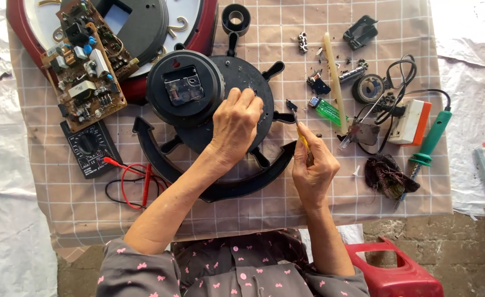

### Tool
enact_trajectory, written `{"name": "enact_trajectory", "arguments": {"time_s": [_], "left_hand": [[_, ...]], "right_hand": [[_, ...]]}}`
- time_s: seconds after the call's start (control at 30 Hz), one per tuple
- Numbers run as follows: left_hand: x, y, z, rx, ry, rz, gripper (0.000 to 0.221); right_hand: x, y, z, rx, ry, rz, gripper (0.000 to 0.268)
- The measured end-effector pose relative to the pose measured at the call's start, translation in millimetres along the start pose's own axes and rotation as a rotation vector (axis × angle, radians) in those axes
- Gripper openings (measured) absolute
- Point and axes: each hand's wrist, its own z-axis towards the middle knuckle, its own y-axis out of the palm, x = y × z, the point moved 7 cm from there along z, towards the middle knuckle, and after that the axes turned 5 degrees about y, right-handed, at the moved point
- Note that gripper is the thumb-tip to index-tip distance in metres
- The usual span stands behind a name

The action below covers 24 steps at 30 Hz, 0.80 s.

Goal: Assembling a clock by adjusting the internal mechanism with a tool and fitting the back cover.

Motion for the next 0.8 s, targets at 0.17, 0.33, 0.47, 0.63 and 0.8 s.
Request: {"name": "enact_trajectory", "arguments": {"time_s": [0.17, 0.33, 0.47, 0.63, 0.8], "left_hand": [[5.0, 3.3, 5.8, -0.001, 0.069, 0.171, 0.018], [-8.1, -21.4, 13.6, -0.031, -0.052, -0.245, 0.011], [-1.3, -49.7, 8.8, 0.031, -0.051, -0.327, 0.017], [23.0, -69.6, -28.7, -0.008, -0.001, -0.359, 0.021], [45.8, -70.6, -50.2, -0.218, 0.106, -0.513, 0.042]], "right_hand": [[7.0, -0.8, -2.9, 0.003, 0.015, 0.002, 0.022], [7.8, -1.8, -3.5, 0.004, 0.023, 0.024, 0.023], [4.0, -3.3, -2.6, 0.010, 0.016, 0.017, 0.022], [8.3, -2.1, -4.6, 0.005, 0.019, 0.054, 0.022], [6.0, 3.6, -4.6, -0.051, 0.015, 0.019, 0.022]]}}
